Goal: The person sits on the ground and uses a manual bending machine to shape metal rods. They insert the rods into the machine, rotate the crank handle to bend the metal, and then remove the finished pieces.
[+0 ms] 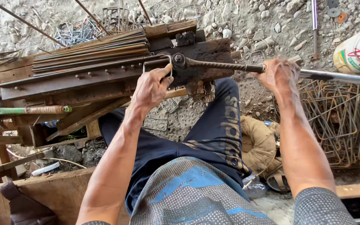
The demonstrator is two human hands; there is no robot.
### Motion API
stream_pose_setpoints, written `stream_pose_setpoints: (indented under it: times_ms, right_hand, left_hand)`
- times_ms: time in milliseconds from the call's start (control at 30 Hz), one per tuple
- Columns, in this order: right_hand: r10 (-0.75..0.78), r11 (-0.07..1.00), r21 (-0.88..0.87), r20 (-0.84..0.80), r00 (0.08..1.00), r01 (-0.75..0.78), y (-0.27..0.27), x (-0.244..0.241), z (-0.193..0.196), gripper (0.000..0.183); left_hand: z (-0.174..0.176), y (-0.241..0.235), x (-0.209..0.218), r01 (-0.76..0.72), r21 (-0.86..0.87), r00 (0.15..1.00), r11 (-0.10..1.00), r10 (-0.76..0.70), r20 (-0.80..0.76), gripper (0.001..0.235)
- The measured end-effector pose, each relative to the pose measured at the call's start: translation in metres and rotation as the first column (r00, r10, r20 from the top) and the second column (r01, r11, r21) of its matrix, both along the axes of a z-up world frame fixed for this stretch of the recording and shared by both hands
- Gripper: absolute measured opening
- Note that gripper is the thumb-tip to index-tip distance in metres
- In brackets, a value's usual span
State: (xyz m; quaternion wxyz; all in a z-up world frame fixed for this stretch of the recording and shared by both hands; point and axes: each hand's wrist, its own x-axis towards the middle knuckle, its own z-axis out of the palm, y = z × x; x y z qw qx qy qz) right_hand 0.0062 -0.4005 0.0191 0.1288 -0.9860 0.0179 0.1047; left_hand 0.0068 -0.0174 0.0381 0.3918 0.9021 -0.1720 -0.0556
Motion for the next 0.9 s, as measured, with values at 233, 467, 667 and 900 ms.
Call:
stream_pose_setpoints:
  times_ms: [233, 467, 667, 900]
  right_hand:
    - [-0.115, 0.993, 0.023, -0.033, 0.993, 0.115, 0.010, -0.043, -0.004, 0.021]
    - [-0.149, 0.989, 0.005, -0.024, 0.989, 0.149, 0.039, -0.083, 0.009, 0.018]
    - [-0.206, 0.978, 0.003, -0.072, 0.976, 0.207, 0.073, -0.132, 0.036, 0.023]
    - [-0.288, 0.948, 0.049, -0.303, 0.909, 0.316, 0.107, -0.167, 0.034, 0.036]
  left_hand:
    - [0.009, -0.004, -0.003, -0.009, -0.066, 1.000, 0.998, 0.008, -0.006, 0.035]
    - [-0.011, 0.001, -0.001, -0.047, -0.091, 0.993, 0.995, 0.056, 0.102, 0.034]
    - [-0.020, -0.001, -0.002, -0.072, -0.128, 0.978, 0.989, 0.095, 0.188, 0.025]
    - [-0.027, 0.001, 0.000, -0.073, -0.143, 0.963, 0.987, 0.107, 0.249, 0.024]
